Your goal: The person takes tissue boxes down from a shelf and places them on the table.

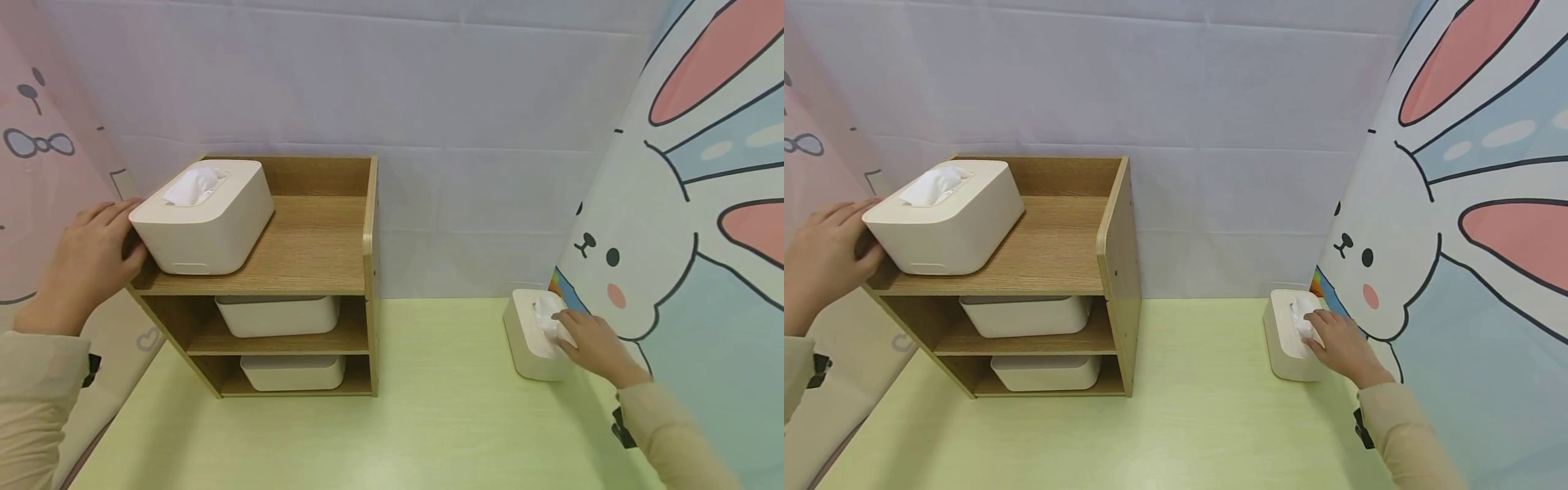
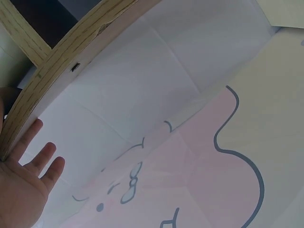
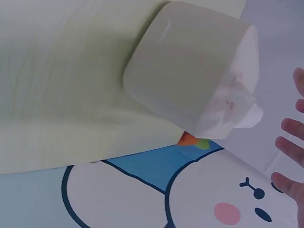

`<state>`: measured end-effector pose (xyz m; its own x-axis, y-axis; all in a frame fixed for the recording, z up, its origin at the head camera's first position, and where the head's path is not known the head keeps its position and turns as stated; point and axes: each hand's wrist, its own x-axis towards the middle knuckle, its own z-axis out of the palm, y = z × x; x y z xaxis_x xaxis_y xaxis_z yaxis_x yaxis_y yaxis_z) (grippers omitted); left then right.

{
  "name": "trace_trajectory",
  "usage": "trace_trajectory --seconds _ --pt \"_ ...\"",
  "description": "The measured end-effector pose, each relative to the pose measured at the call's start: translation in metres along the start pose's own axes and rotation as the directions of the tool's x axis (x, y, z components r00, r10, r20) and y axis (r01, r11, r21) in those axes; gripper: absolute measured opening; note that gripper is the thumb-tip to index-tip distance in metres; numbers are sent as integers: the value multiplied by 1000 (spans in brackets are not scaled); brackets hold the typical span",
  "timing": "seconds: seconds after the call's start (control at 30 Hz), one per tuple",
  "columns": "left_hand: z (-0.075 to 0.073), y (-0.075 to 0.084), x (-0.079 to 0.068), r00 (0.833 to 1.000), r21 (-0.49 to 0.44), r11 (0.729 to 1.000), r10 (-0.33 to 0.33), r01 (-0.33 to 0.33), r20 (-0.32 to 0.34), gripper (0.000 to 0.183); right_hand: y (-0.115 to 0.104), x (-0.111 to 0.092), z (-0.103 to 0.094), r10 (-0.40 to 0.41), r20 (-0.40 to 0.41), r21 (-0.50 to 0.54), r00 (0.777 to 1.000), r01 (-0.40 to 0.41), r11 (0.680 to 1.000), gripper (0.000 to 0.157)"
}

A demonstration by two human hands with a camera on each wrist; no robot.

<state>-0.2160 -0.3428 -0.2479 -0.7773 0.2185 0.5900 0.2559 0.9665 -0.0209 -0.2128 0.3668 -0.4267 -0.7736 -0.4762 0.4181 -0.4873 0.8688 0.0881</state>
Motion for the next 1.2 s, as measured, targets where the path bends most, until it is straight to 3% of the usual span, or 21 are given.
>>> trace_trajectory --seconds 0.13,0.37,0.7,0.97,1.2 --pt "0 1 0 1000 -1 1000 1 -1 -3 60 -1 11 -9 4 22 -31 1000 -3 1000 42" --pt "-1 0 -2 1000 -14 1000 5 -5 -11 58 -9 39 -27 -63 -53 -45 997 61 997 41" --pt "1 0 -1 1000 -16 1000 9 -9 -12 58 -30 79 -53 -49 -75 -13 996 49 999 41" --pt "1 1 -1 1000 -13 1000 3 -3 -10 57 -48 119 -79 -124 -114 -37 986 120 992 43" --pt "1 0 -1 1000 -12 1000 -2 2 -2 59 -73 152 -101 -158 -95 -49 983 154 987 46"
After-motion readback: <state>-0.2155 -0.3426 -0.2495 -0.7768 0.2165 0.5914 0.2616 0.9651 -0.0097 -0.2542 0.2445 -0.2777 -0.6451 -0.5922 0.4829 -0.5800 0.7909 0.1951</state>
